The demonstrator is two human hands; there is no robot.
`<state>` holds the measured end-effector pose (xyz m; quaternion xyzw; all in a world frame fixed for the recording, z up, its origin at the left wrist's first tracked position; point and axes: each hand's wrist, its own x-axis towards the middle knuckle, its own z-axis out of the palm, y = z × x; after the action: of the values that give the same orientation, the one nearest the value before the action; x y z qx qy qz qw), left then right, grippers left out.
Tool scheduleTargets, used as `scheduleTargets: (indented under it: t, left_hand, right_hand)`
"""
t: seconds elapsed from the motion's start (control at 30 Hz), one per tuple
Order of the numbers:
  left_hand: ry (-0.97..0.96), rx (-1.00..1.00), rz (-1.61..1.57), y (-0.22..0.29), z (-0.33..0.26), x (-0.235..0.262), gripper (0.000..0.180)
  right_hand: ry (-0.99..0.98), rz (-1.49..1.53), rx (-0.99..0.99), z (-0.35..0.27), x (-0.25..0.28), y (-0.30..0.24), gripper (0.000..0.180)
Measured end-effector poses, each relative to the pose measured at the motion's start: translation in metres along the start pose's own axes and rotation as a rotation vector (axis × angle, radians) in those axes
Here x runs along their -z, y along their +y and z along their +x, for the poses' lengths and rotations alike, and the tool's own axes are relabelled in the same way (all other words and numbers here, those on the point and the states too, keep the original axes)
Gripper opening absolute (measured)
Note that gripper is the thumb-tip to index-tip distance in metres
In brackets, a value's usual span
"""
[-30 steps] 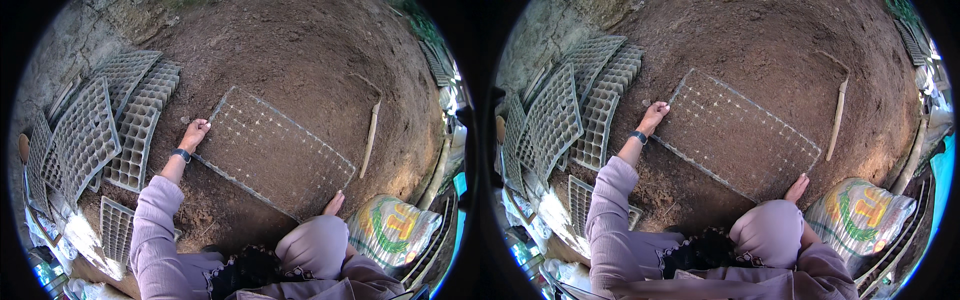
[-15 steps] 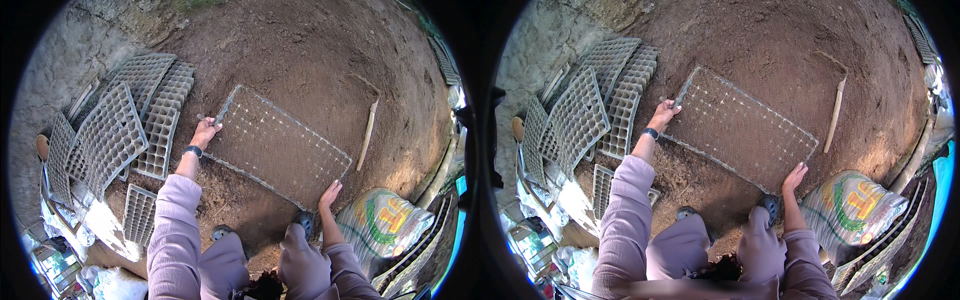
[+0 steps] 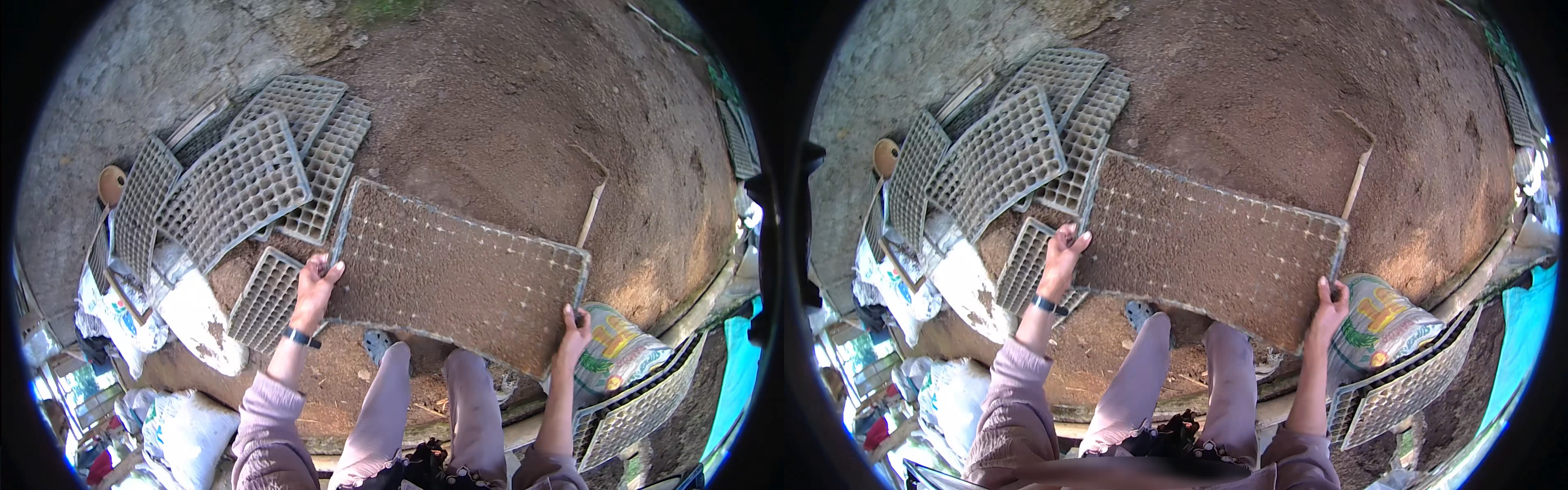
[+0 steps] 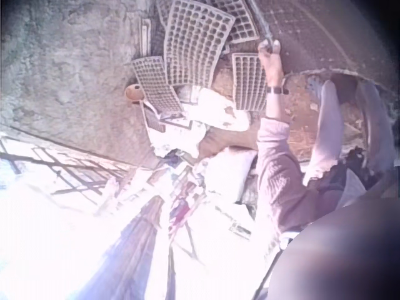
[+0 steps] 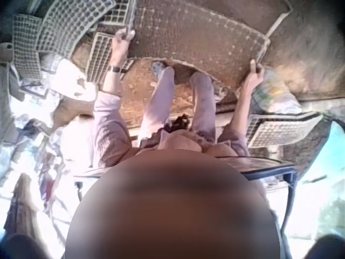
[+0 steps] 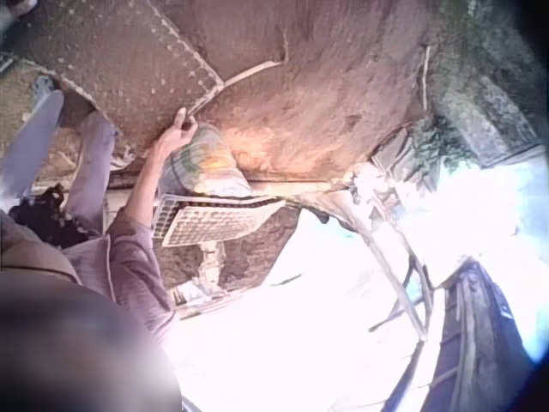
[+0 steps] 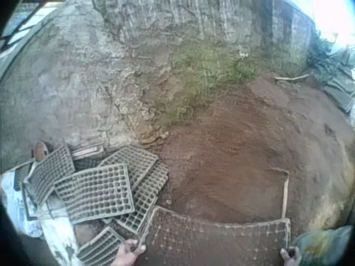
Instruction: The person picks up an empty seedling tray, scoops soil into it using a small hand hoe, and levels the soil with their hand. They then carry the filled tray to a nearby bench and place it down.
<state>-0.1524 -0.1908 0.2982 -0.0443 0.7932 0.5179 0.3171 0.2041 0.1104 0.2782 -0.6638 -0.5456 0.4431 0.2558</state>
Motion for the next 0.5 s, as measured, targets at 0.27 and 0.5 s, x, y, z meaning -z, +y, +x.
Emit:
scheduleTargets:
  t: [0.27,0.5]
  left_hand:
    - [0.086,0.126,-0.243,0.117,-0.248,0.088,0.024]
    - [0.139,0.111,-0.291,0.205,-0.391,0.147,0.029]
  right_hand:
    - [-0.111,-0.094,0.071,-0.09,0.153,-0.192,0.018]
    - [-0.316,-0.312,0.143,-0.126,0.233,-0.339,0.039]
